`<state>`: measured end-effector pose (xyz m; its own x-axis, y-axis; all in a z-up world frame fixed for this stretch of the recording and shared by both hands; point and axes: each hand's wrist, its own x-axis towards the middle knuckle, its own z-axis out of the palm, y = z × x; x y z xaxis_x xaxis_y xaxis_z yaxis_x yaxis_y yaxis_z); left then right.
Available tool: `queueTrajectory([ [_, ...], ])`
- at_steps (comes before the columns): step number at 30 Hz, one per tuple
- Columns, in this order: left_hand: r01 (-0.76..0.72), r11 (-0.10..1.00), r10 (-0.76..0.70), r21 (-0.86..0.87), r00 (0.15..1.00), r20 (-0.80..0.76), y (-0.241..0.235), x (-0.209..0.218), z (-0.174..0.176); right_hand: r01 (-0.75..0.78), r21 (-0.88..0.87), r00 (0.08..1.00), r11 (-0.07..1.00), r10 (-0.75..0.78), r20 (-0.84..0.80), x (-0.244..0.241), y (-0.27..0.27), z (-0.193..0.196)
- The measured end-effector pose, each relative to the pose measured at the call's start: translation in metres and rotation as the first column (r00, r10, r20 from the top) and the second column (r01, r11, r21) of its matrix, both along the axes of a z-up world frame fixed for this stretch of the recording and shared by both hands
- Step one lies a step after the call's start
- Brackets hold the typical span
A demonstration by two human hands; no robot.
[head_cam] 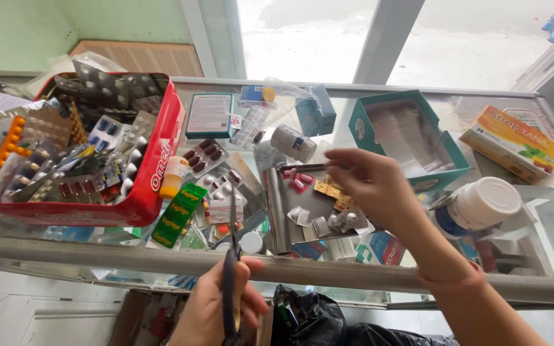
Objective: Cutting pill blister packs with scissors and organizing them into small bags
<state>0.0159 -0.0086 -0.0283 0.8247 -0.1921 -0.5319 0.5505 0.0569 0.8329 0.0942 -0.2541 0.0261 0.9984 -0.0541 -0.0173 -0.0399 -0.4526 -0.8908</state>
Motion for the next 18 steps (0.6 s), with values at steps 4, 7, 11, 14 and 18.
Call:
queueTrajectory([
  [4, 0.108, 0.624, -0.086, 0.774, 0.994, -0.07, 0.01, 0.013, 0.069, 0.138, -0.243, 0.923, 0.96, -0.035, 0.383, -0.038, -0.028, -0.021],
  [7, 0.132, 0.289, -0.248, 0.948, 0.967, -0.059, 0.024, 0.034, 0.059, 0.181, -0.3, 0.819, 0.937, 0.026, 0.573, -0.081, -0.031, -0.048],
  [11, -0.039, 0.135, -0.268, 0.99, 0.96, 0.074, 0.023, 0.059, 0.046, 0.322, -0.28, 0.731, 0.904, -0.05, 0.681, -0.093, -0.028, -0.067],
  [14, -0.212, -0.023, -0.334, 0.977, 0.923, 0.193, 0.007, 0.072, 0.048, 0.391, -0.242, 0.699, 0.888, -0.116, 0.706, -0.087, -0.036, -0.074],
  [18, -0.465, 0.252, -0.697, 0.849, 0.521, 0.493, -0.067, 0.097, 0.072, 0.329, -0.247, 0.659, 0.911, -0.035, 0.751, -0.09, -0.032, -0.068],
])
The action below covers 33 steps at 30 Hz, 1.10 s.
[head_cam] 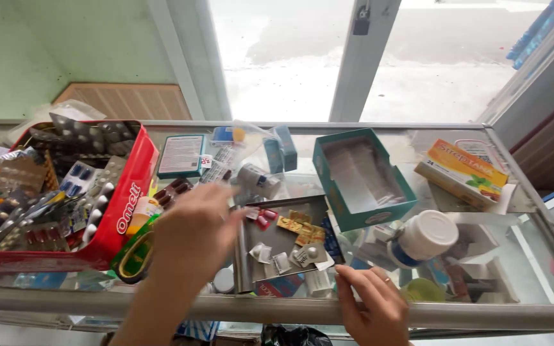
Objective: Cutting pill blister packs with scissors and organizing them into small bags
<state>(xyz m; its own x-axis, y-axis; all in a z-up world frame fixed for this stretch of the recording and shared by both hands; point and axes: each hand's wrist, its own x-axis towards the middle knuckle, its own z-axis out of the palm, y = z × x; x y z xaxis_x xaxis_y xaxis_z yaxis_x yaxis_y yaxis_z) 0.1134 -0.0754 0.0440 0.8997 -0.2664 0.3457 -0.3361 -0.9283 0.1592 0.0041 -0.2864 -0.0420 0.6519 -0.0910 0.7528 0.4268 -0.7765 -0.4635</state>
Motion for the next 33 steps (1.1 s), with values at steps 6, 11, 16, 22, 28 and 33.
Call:
queueTrajectory([
  [6, 0.646, 0.721, -0.654, 0.25, 0.754, -0.063, -0.159, 0.086, -0.008, -0.024, -0.011, 0.997, 1.0, 0.025, 0.073, -0.001, -0.009, 0.0],
  [11, 0.728, 0.492, -0.715, 0.478, 0.651, -0.254, -0.201, 0.117, -0.002, -0.087, 0.005, 0.989, 0.996, 0.086, 0.117, 0.0, -0.019, 0.001],
  [16, 0.706, 0.652, -0.615, 0.275, 0.705, -0.352, -0.188, 0.116, 0.028, -0.132, 0.11, 0.991, 0.985, 0.128, 0.037, -0.004, -0.024, 0.001],
  [22, 0.433, 0.692, -0.609, -0.578, 0.78, -0.145, -0.152, 0.094, 0.032, -0.158, 0.48, 0.942, 0.863, 0.277, -0.188, 0.007, -0.035, 0.002],
  [28, 0.091, 0.462, -0.382, -0.882, 0.918, -0.105, -0.107, 0.045, 0.013, -0.095, 0.937, 0.846, 0.337, 0.523, -0.103, 0.086, -0.004, 0.069],
  [33, 0.117, 0.417, -0.092, -0.901, 0.992, 0.086, -0.056, 0.039, 0.002, -0.098, 0.969, 0.628, 0.228, 0.769, -0.118, 0.119, 0.027, 0.056],
])
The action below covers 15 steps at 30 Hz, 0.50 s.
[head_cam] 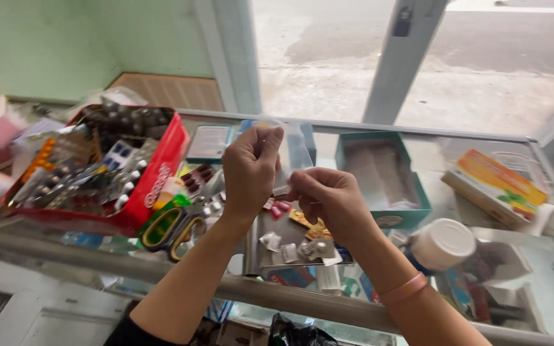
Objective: Cutting pill blister packs with scissors and organizing them into small bags
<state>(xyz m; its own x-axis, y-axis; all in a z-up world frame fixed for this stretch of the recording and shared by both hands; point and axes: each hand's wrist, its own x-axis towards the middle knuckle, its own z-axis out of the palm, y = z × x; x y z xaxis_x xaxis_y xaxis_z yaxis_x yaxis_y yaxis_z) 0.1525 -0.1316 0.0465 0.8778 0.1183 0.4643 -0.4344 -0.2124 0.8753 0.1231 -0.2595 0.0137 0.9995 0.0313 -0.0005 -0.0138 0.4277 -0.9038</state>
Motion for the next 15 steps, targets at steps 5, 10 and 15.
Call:
queueTrajectory([
  [5, -0.213, 0.974, 0.202, 0.074, 0.97, 0.136, 0.03, -0.008, -0.014, -0.115, 0.018, 0.99, 0.993, 0.117, -0.08, 0.014, 0.02, -0.016],
  [10, -0.231, 0.801, -0.055, 0.553, 0.891, 0.451, 0.038, -0.031, -0.022, -0.16, -0.026, 0.987, 0.987, 0.159, -0.025, 0.02, 0.012, -0.032],
  [15, -0.057, 0.885, -0.089, 0.463, 0.953, 0.288, 0.037, -0.028, -0.029, -0.181, -0.038, 0.983, 0.983, 0.182, 0.027, 0.019, 0.01, -0.034],
])
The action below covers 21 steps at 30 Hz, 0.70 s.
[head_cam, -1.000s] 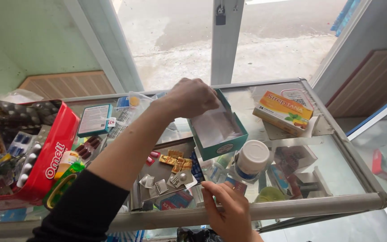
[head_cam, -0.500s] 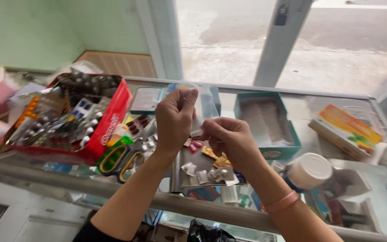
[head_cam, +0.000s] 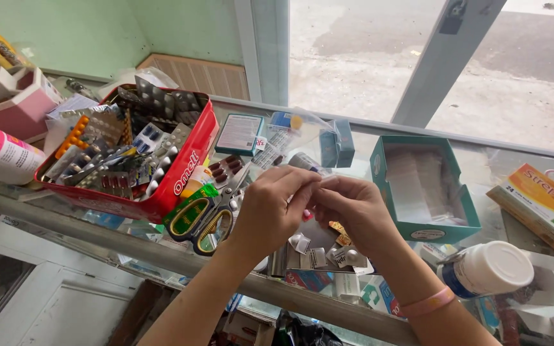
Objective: Cutting pill blister packs with scissors and organizing them into small bags
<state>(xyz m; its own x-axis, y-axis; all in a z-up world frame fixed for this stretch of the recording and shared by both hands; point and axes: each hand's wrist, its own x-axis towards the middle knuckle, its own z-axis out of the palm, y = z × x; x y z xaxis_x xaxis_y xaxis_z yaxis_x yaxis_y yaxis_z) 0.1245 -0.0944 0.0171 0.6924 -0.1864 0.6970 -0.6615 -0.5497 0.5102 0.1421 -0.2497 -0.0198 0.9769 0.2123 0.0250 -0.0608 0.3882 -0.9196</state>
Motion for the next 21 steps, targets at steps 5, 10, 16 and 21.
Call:
queueTrajectory([
  [5, 0.091, 0.979, -0.124, -0.181, 0.976, -0.181, 0.001, 0.0, 0.013, 0.024, -0.026, 0.997, 0.999, -0.022, 0.072, -0.002, -0.002, 0.001],
  [10, 0.102, 0.967, -0.178, -0.233, 0.924, -0.337, 0.001, 0.001, 0.019, 0.064, -0.108, 0.991, 0.992, -0.05, 0.128, -0.005, -0.002, 0.009],
  [16, 0.19, 0.981, -0.196, -0.046, 0.934, -0.299, 0.004, 0.002, 0.033, 0.121, -0.126, 0.979, 0.985, -0.098, 0.177, 0.0, -0.007, 0.001],
  [21, 0.082, 0.963, -0.05, 0.255, 0.99, -0.131, -0.001, 0.006, 0.028, 0.127, -0.144, 0.979, 0.981, -0.101, 0.174, -0.007, -0.005, 0.014],
])
